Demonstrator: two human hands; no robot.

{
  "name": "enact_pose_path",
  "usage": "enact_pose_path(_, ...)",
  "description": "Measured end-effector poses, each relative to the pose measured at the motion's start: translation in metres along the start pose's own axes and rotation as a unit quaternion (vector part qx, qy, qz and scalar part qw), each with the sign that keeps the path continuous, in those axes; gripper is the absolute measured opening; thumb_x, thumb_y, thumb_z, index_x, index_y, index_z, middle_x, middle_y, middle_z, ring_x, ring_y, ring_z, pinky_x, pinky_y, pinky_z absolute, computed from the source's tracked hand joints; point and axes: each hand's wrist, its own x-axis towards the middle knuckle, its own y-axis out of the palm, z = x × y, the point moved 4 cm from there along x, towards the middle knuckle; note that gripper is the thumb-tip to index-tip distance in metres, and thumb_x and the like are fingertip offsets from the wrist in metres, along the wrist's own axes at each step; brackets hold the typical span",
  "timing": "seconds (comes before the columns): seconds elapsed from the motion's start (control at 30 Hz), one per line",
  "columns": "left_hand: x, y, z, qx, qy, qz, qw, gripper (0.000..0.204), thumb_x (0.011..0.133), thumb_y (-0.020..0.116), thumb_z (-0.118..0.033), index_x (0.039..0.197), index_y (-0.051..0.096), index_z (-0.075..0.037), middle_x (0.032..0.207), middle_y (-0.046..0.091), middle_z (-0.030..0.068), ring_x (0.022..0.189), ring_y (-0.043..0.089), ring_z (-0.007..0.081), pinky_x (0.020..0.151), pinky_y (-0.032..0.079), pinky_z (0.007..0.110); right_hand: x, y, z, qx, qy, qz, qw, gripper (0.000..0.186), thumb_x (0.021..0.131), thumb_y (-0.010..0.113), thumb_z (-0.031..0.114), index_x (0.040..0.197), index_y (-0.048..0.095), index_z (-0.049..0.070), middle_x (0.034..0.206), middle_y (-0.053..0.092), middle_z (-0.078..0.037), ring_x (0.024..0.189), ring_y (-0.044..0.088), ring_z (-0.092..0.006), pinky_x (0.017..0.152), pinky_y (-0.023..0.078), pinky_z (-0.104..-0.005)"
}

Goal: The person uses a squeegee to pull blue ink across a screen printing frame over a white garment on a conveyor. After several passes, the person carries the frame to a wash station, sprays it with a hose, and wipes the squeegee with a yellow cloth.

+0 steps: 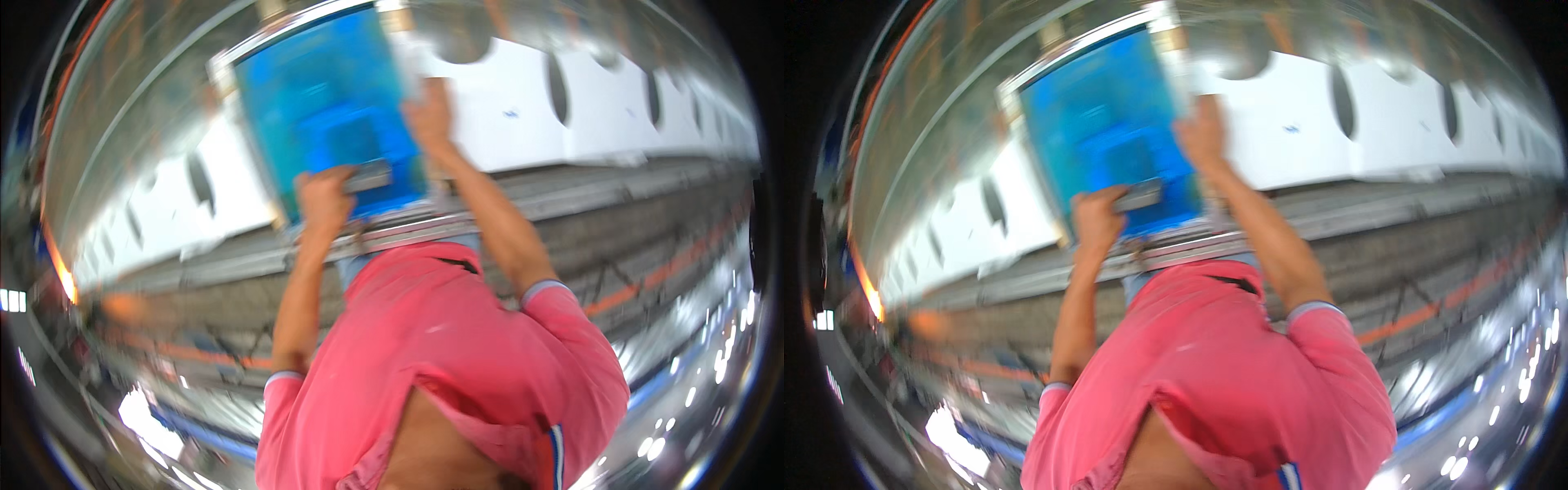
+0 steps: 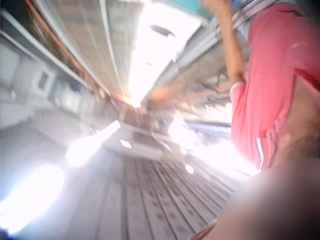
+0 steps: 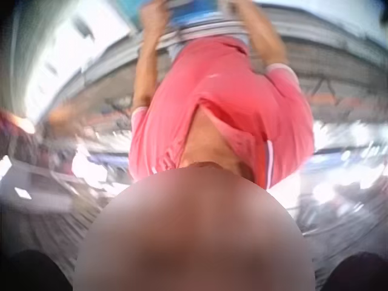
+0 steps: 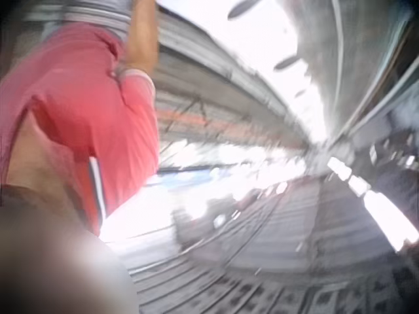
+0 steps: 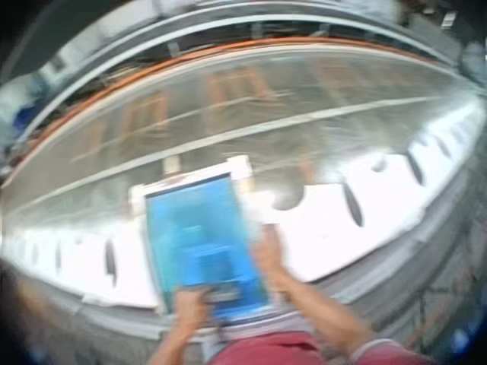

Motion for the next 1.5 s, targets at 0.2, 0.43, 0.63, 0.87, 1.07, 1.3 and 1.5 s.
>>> enact_pose_path(0.2,0.088,0.017,0.035,0.007,0.072,-0.027,0.997,0.039,0.065,0.057,0.005,0.097,0.074,-0.01,0.097,0.072,0.0118,0.087,0.067,0.0285,0.078,0.04,0.04,0.06,0.007,-0.009,-0.032,0.008,-0.127,0.991,0.054,0.077,0.066,0.017,0.123,0.051,-0.005,0.112,0.048,-0.019,0.108,0.05,-0.036,0.087,0.048,-0.0453)
enact_pose_path(0.43,0.108,0.061,0.022,-0.044,0.076,-0.004,0.996,0.038,0.065,0.058,0.003,0.097,0.075,-0.01,0.094,0.072,0.013,0.081,0.066,0.0319,0.077,0.04,0.04,0.055,-0.016,-0.038,-0.117,0.013,-0.095,0.989,0.054,0.08,0.065,0.019,0.124,0.048,-0.009,0.111,0.045,-0.017,0.109,0.049,-0.0336,0.081,0.053,-0.043)
enact_pose_path(0.63,0.113,0.052,0.028,-0.052,0.101,0.008,0.994,0.031,0.063,0.071,0.0,0.094,0.075,-0.006,0.088,0.07,0.0203,0.077,0.067,0.0381,0.076,0.051,0.042,0.056,-0.006,-0.033,-0.125,0.034,-0.083,0.988,0.053,0.08,0.063,0.018,0.124,0.048,-0.008,0.112,0.044,-0.017,0.11,0.048,-0.0335,0.081,0.054,-0.0418)
enact_pose_path(0.87,0.117,0.057,0.032,-0.076,0.105,0.037,0.991,0.03,0.064,0.068,0.003,0.093,0.073,-0.003,0.091,0.071,0.0191,0.082,0.068,0.0369,0.078,0.052,0.042,0.054,-0.006,-0.03,-0.179,0.047,-0.076,0.98,0.05,0.081,0.063,0.02,0.119,0.052,-0.01,0.106,0.049,-0.016,0.104,0.051,-0.0276,0.069,0.057,-0.0309)
enact_pose_path(1.07,0.115,0.042,0.051,-0.036,0.095,0.031,0.994,0.034,0.066,0.068,0.007,0.1,0.07,-0.001,0.097,0.071,0.0179,0.086,0.069,0.0355,0.08,0.053,0.041,0.069,0.003,-0.02,-0.032,0.058,-0.095,0.993,0.049,0.081,0.063,0.021,0.119,0.054,-0.01,0.102,0.05,-0.013,0.101,0.053,-0.0234,0.063,0.057,-0.0285)
enact_pose_path(1.3,0.127,0.039,0.046,-0.009,0.112,0.051,0.992,0.032,0.07,0.068,0.006,0.102,0.069,0.001,0.101,0.071,0.0177,0.09,0.069,0.0337,0.081,0.054,0.04,0.081,0.008,-0.036,0.047,0.066,-0.114,0.99,0.047,0.08,0.067,0.017,0.119,0.055,-0.006,0.099,0.049,-0.009,0.094,0.054,-0.0191,0.055,0.056,-0.025)
enact_pose_path(1.5,0.136,0.038,0.031,-0.005,0.12,0.081,0.989,0.029,0.074,0.068,0.005,0.103,0.069,0.002,0.103,0.07,0.0188,0.092,0.069,0.0345,0.081,0.054,0.041,0.082,-0.001,-0.042,0.082,0.059,-0.12,0.988,0.039,0.079,0.062,0.012,0.113,0.057,-0.007,0.096,0.049,-0.009,0.092,0.054,-0.0189,0.055,0.056,-0.0249)
